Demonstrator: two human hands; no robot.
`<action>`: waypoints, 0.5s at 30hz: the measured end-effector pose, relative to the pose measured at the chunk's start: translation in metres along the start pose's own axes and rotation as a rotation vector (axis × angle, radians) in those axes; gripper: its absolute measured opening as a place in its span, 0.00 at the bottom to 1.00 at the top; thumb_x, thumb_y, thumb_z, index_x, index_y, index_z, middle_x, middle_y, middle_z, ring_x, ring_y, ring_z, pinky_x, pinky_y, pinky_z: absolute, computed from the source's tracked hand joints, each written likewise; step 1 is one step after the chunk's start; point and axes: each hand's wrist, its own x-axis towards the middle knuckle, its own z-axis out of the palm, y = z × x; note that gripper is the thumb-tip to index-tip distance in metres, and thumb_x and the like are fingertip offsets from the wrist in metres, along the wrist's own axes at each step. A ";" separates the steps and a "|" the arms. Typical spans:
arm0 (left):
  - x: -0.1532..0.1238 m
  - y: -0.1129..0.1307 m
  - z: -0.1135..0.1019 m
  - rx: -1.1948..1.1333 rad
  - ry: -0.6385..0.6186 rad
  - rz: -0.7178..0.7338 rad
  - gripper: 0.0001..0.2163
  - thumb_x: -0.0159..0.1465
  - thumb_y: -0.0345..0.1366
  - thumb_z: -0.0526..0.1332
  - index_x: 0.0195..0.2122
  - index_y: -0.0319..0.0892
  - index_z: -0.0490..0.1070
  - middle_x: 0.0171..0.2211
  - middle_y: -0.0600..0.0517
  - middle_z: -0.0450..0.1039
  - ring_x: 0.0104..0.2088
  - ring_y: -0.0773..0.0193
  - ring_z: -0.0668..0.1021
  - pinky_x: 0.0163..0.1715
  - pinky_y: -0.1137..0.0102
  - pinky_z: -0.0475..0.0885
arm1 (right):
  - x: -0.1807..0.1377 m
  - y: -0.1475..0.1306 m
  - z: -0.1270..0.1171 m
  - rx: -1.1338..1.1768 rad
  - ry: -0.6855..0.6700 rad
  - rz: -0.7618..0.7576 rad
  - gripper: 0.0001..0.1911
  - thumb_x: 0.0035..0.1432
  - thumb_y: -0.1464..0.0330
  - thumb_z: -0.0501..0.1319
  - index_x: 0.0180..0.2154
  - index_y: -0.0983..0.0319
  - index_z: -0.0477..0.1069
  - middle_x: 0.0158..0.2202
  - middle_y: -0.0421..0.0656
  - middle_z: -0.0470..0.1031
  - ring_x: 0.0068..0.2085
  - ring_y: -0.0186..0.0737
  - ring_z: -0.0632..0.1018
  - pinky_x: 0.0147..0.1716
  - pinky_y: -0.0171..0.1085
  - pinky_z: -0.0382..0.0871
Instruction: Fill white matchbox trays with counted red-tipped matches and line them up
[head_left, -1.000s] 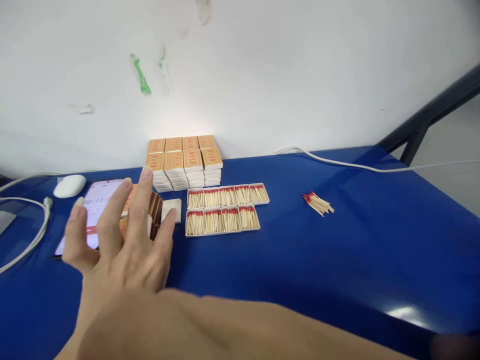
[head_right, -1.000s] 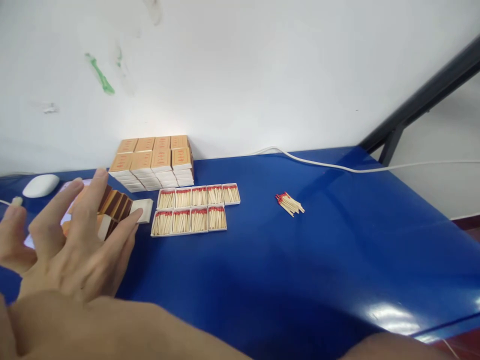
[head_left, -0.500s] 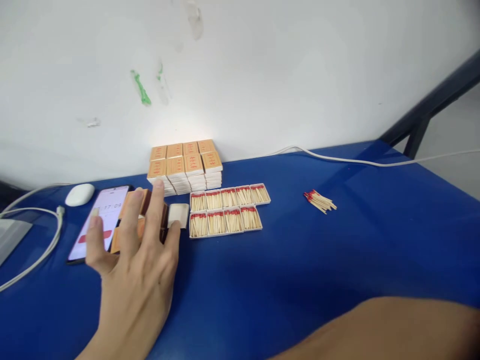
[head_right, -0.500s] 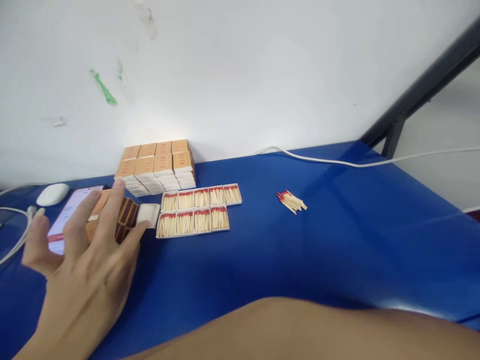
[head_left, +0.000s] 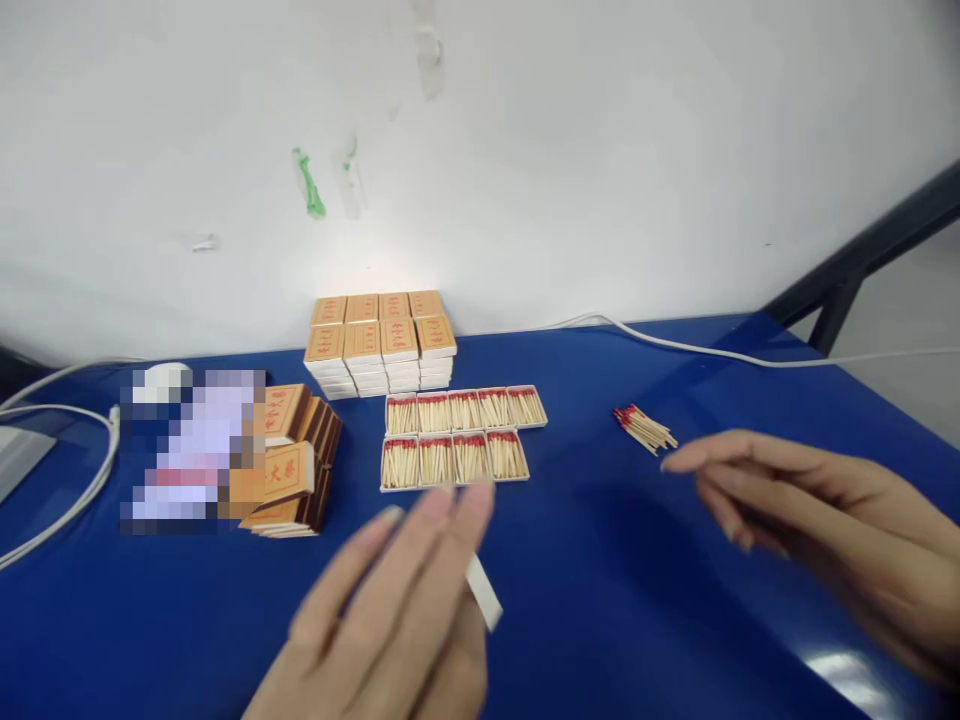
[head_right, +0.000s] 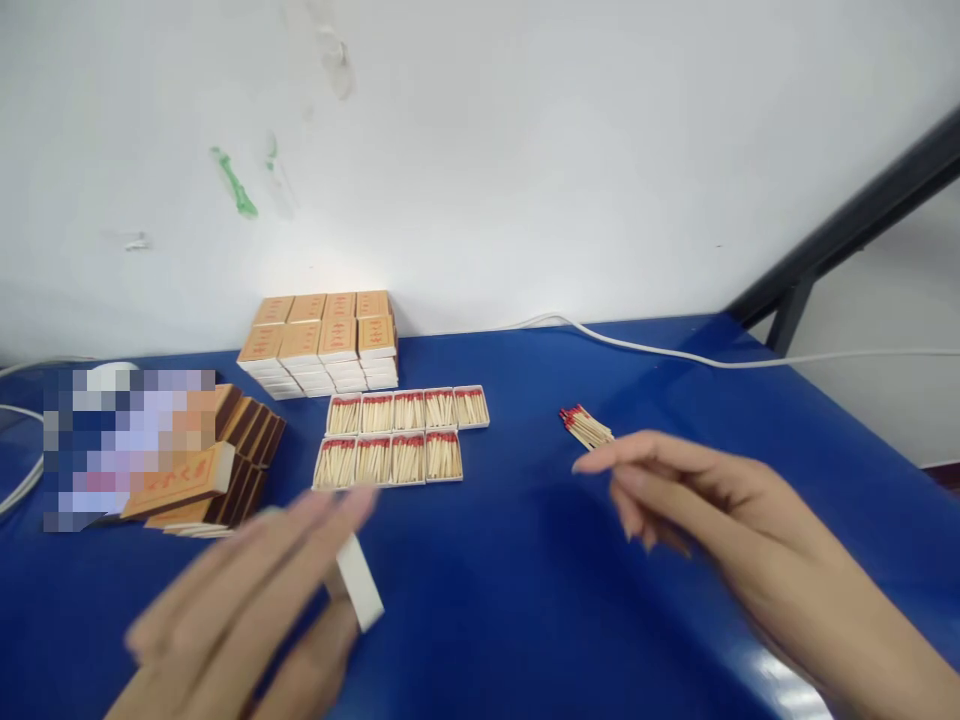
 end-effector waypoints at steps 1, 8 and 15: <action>-0.001 0.002 0.003 -0.072 -0.029 0.070 0.11 0.81 0.29 0.56 0.53 0.44 0.79 0.73 0.46 0.76 0.78 0.53 0.71 0.74 0.58 0.71 | 0.031 -0.001 -0.009 -0.013 0.008 0.038 0.23 0.74 0.46 0.60 0.40 0.52 0.87 0.32 0.49 0.84 0.34 0.54 0.83 0.32 0.47 0.73; -0.008 0.013 0.032 -0.319 -0.088 0.034 0.09 0.83 0.35 0.58 0.50 0.40 0.79 0.52 0.42 0.89 0.52 0.43 0.91 0.44 0.55 0.87 | 0.143 -0.001 -0.039 -0.071 0.047 0.223 0.16 0.68 0.53 0.66 0.40 0.56 0.87 0.33 0.50 0.85 0.32 0.52 0.81 0.35 0.48 0.70; -0.011 0.005 0.032 -0.317 -0.135 0.017 0.13 0.84 0.41 0.56 0.55 0.41 0.79 0.57 0.40 0.87 0.52 0.44 0.92 0.47 0.53 0.91 | 0.137 0.012 -0.031 0.040 0.046 0.269 0.20 0.66 0.49 0.66 0.43 0.55 0.88 0.37 0.45 0.87 0.30 0.47 0.79 0.30 0.44 0.70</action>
